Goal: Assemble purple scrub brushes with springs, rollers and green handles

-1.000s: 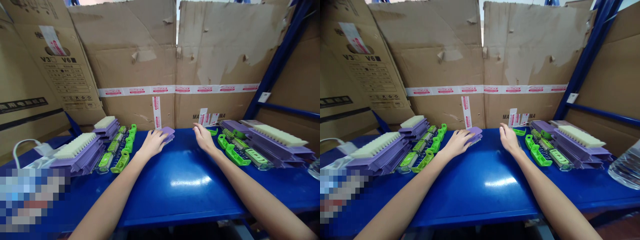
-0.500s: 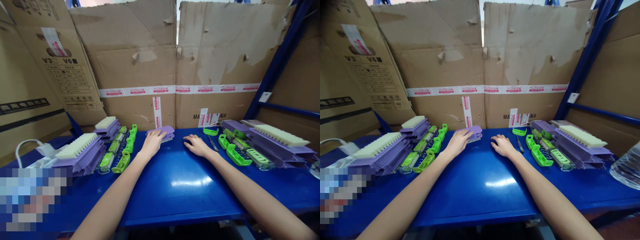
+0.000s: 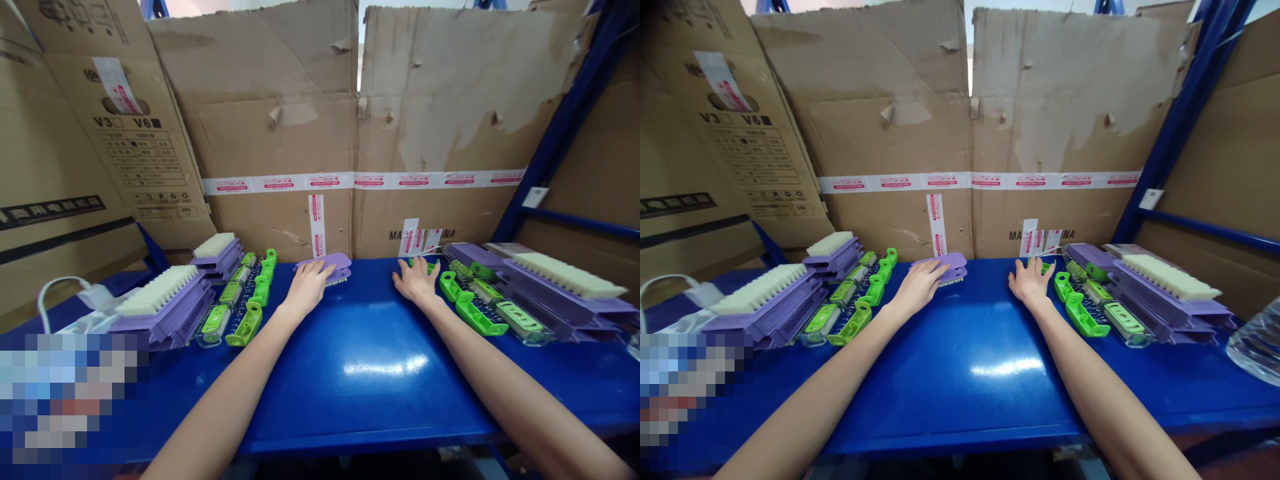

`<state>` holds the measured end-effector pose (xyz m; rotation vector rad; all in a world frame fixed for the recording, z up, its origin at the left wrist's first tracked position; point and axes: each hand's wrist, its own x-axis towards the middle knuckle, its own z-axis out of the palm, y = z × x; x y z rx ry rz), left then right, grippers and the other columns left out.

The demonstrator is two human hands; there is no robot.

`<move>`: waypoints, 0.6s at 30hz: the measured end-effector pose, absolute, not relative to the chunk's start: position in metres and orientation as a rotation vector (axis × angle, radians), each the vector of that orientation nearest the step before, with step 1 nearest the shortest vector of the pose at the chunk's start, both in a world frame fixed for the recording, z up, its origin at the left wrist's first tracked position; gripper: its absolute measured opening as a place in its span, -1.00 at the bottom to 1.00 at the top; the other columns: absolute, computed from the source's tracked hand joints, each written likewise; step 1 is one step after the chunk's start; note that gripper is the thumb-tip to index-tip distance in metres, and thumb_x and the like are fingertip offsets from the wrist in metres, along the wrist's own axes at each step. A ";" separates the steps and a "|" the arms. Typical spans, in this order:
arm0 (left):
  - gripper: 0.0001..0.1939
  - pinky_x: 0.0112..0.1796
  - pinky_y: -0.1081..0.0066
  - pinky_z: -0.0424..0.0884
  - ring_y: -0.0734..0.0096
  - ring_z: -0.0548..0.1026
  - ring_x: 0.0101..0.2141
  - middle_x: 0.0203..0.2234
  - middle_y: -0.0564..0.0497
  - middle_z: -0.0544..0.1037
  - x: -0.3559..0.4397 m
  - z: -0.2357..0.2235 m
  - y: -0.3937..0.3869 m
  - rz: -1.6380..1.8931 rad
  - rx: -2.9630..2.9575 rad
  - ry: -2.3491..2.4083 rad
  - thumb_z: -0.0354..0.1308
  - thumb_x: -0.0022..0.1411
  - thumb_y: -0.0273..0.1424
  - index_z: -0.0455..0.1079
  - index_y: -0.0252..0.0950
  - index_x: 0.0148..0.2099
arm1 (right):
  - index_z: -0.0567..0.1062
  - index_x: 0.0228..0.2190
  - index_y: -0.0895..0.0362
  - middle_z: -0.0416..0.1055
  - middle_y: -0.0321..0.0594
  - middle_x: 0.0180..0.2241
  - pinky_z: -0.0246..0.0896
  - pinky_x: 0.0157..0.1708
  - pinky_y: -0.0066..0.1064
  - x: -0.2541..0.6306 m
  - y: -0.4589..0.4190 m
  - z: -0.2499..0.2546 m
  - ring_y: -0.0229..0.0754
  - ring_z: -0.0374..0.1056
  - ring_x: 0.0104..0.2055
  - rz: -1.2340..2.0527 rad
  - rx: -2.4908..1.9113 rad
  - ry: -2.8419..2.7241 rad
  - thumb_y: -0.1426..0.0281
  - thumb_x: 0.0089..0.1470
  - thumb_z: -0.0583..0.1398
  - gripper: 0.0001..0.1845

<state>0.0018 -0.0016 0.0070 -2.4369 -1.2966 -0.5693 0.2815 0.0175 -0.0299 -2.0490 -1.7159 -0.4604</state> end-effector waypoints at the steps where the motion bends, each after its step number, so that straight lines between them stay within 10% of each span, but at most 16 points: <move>1: -0.57 0.04 0.09 0.24 0.12 0.31 0.09 0.11 -0.18 0.35 0.002 0.007 -0.002 -0.569 -2.435 -1.301 -0.10 0.29 -0.51 0.26 -0.23 0.17 | 0.37 -0.03 0.20 0.22 0.17 0.09 -0.39 0.10 0.32 0.283 0.020 -0.031 0.22 0.00 0.21 -0.448 -2.055 -1.725 0.28 0.11 0.01 -0.56; 10: -0.56 0.05 0.13 0.22 0.13 0.29 0.10 0.11 -0.17 0.34 0.002 0.006 0.000 -0.543 -2.424 -1.303 -0.09 0.28 -0.50 0.25 -0.24 0.18 | 0.25 0.08 0.28 0.16 0.18 0.16 -0.46 0.13 0.34 0.278 0.025 -0.028 0.17 0.01 0.22 -0.195 -1.975 -1.767 0.33 0.11 -0.02 -0.48; 18: -0.56 0.04 0.11 0.23 0.12 0.29 0.10 0.10 -0.17 0.34 0.002 0.009 -0.003 -0.516 -2.433 -1.298 -0.07 0.27 -0.49 0.21 -0.23 0.19 | 0.44 -0.05 0.20 0.40 0.00 -0.04 0.15 0.06 -0.21 0.263 0.016 -0.012 -0.03 0.31 0.01 -0.077 -1.456 -1.748 0.35 0.01 0.08 -0.56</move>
